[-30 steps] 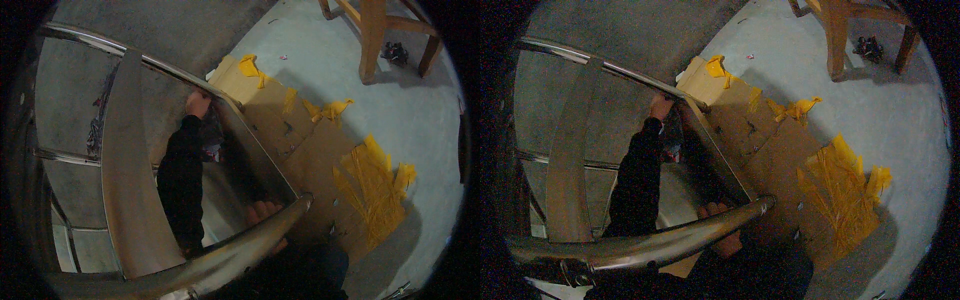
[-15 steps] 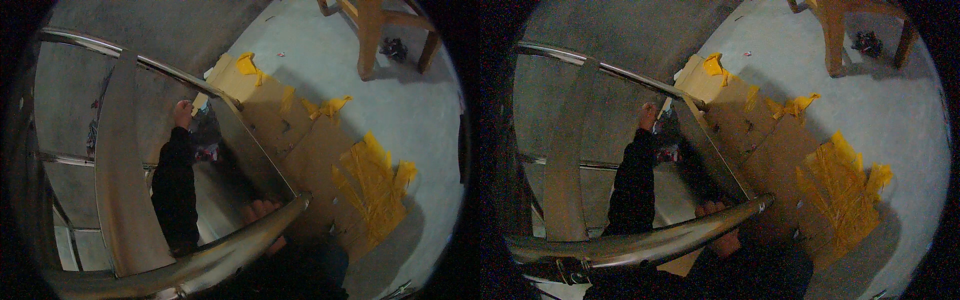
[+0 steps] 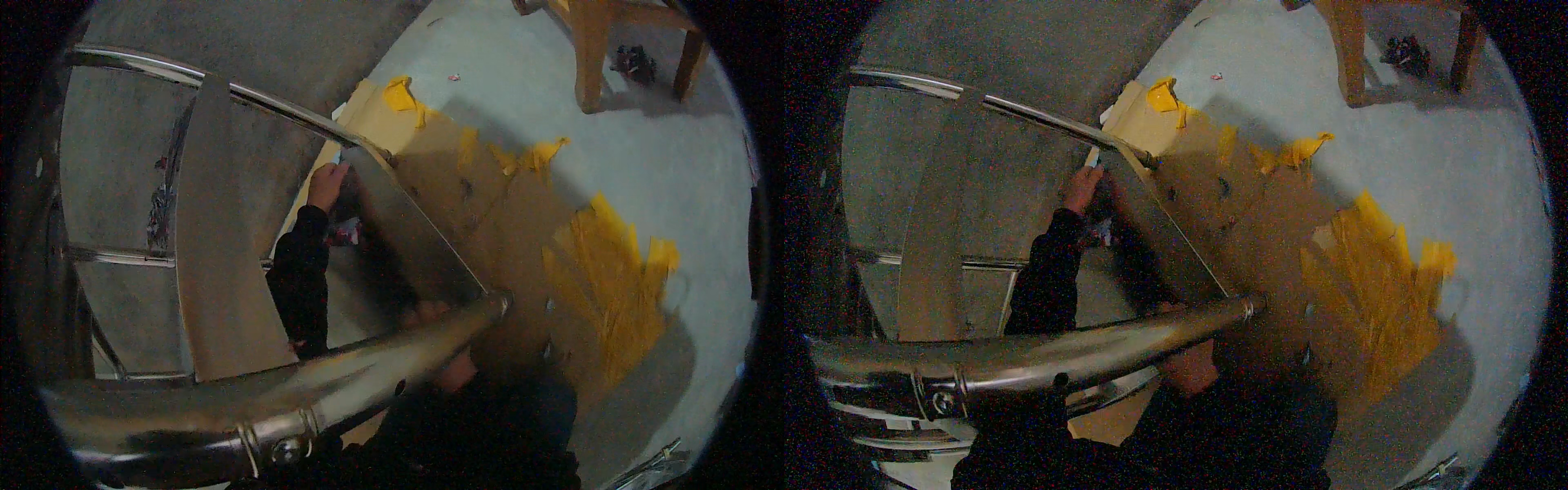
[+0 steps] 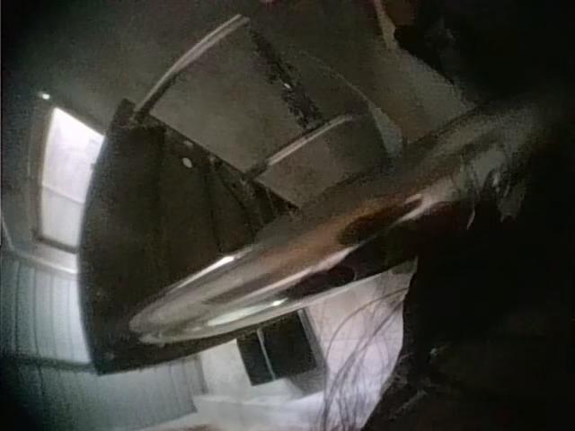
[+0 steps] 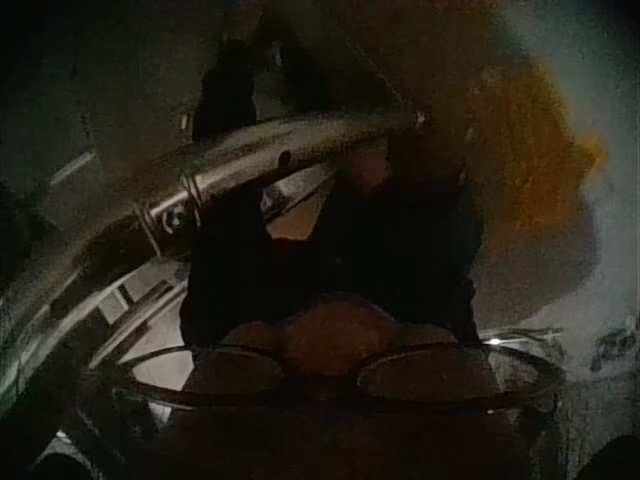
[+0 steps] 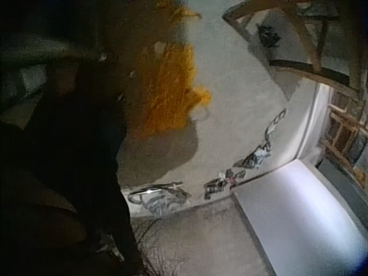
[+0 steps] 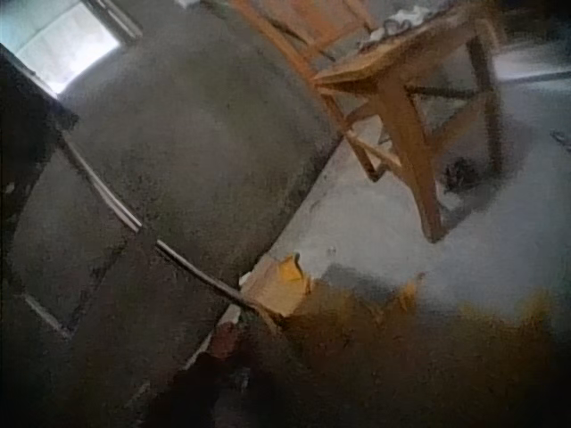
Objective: The person assembles a stainless steel frame by removing protective film and securing components with a screwdriver. They peel off plastic and paper from the frame edges, tighten fasteners, and reposition the assembled unit.
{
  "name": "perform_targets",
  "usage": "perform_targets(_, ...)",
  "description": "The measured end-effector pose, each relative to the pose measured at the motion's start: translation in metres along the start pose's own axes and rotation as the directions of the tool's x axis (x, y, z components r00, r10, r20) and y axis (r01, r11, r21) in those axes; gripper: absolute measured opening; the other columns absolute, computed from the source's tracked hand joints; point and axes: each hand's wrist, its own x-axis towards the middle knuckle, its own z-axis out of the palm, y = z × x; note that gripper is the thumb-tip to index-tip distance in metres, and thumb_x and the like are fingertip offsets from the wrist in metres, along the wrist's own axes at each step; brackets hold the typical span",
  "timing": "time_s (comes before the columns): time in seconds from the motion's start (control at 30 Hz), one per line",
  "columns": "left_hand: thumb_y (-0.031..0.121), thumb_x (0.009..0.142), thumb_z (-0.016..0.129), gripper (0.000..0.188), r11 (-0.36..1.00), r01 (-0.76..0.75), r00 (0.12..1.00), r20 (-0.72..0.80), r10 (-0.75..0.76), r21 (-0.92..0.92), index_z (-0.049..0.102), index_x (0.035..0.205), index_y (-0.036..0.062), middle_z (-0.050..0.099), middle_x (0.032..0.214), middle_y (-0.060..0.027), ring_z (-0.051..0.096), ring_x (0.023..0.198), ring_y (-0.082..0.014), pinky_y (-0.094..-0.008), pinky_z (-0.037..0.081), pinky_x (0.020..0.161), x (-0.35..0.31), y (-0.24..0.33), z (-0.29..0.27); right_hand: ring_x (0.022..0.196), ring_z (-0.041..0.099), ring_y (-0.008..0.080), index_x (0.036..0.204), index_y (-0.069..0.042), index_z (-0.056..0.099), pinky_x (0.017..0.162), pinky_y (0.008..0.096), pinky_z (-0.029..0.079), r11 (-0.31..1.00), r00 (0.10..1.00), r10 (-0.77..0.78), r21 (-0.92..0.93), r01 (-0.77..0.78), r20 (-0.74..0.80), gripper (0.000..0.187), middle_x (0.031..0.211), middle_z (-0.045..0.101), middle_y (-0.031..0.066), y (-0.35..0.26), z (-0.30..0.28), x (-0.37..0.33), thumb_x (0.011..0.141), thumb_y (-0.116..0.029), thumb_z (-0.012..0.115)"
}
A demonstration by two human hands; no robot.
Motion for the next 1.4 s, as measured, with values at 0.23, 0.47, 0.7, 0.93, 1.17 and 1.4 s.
perform_targets(0.23, 0.038, 0.086, 0.053, 0.044, 0.987, -0.039, 0.997, -0.074, 0.028, -0.157, 0.056, 0.075, -0.0041, 0.053, 0.068, -0.0163, 0.05, 0.064, -0.024, -0.0387, 0.039, 0.063, 0.004, -0.066, -0.009, 0.085, 0.059, 0.0282, 0.096, -0.01, 0.063, 0.074, 0.044, 0.048, 0.85, 0.975, 0.206, 0.478, -0.222, 0.087, 0.025, 0.097, 0.061, 0.0113, 0.001, -0.028, -0.003, 0.078, -0.023, 0.051)
perform_targets(0.47, 0.039, 0.085, 0.056, 0.043, 0.999, 0.023, 0.996, -0.08, -0.027, -0.043, 0.058, 0.076, -0.0029, 0.058, 0.073, -0.0183, 0.052, 0.064, -0.023, -0.037, 0.041, 0.064, -0.018, -0.01, 0.001, 0.084, 0.061, 0.0282, 0.094, -0.01, 0.065, 0.073, 0.0438, 0.049, 0.773, 0.94, 0.3, 0.536, -0.341, 0.166, 0.023, 0.097, 0.063, 0.0118, 0.021, -0.027, -0.004, 0.079, -0.021, 0.051)
perform_targets(0.7, 0.04, 0.085, 0.056, 0.04, 0.998, 0.027, 0.98, -0.198, -0.014, 0.06, 0.058, 0.092, 0.0003, 0.059, 0.085, -0.0149, 0.056, 0.081, -0.0271, -0.039, 0.043, 0.076, -0.014, -0.088, -0.005, 0.084, 0.063, 0.0281, 0.093, -0.01, 0.066, 0.072, 0.0437, 0.051, 0.737, 0.945, 0.268, 0.593, -0.325, 0.186, 0.022, 0.097, 0.065, 0.0123, 0.021, -0.033, 0.018, 0.079, -0.019, 0.052)
perform_targets(0.93, 0.039, 0.086, 0.055, 0.039, 0.999, -0.032, 0.973, -0.23, 0.031, 0.003, 0.058, 0.096, 0.001, 0.06, 0.088, -0.0153, 0.057, 0.083, -0.0271, -0.0387, 0.044, 0.077, -0.021, -0.05, 0.005, 0.076, 0.063, 0.0315, 0.091, -0.007, 0.065, 0.064, 0.0436, 0.052, 0.844, 0.93, 0.241, 0.413, -0.342, 0.276, 0.02, 0.09, 0.064, 0.0167, 0.043, -0.047, 0.049, 0.078, -0.017, 0.053)
perform_targets(1.17, 0.038, 0.086, 0.055, 0.039, 0.993, -0.072, 0.947, -0.319, 0.039, -0.092, 0.059, 0.1, 0.0017, 0.061, 0.092, -0.0157, 0.057, 0.086, -0.0272, -0.0385, 0.044, 0.078, -0.067, -0.045, 0.008, 0.086, 0.059, 0.0349, 0.095, -0.007, 0.06, 0.07, 0.0455, 0.05, 0.917, 0.99, 0.14, 0.375, -0.135, 0.013, 0.022, 0.087, 0.061, 0.015, 0.058, -0.013, 0.068, 0.076, -0.017, 0.057)
perform_targets(1.4, 0.037, 0.087, 0.054, 0.038, 0.988, -0.123, 0.908, -0.411, 0.075, -0.091, 0.059, 0.103, 0.0023, 0.062, 0.095, -0.016, 0.058, 0.088, -0.0272, -0.0382, 0.045, 0.079, -0.145, -0.031, 0.053, 0.081, 0.06, 0.0351, 0.097, -0.008, 0.062, 0.068, 0.0439, 0.051, 0.797, 0.972, 0.194, 0.599, -0.075, -0.136, 0.025, 0.089, 0.062, 0.0135, 0.063, 0.024, 0.075, 0.073, -0.016, 0.065)
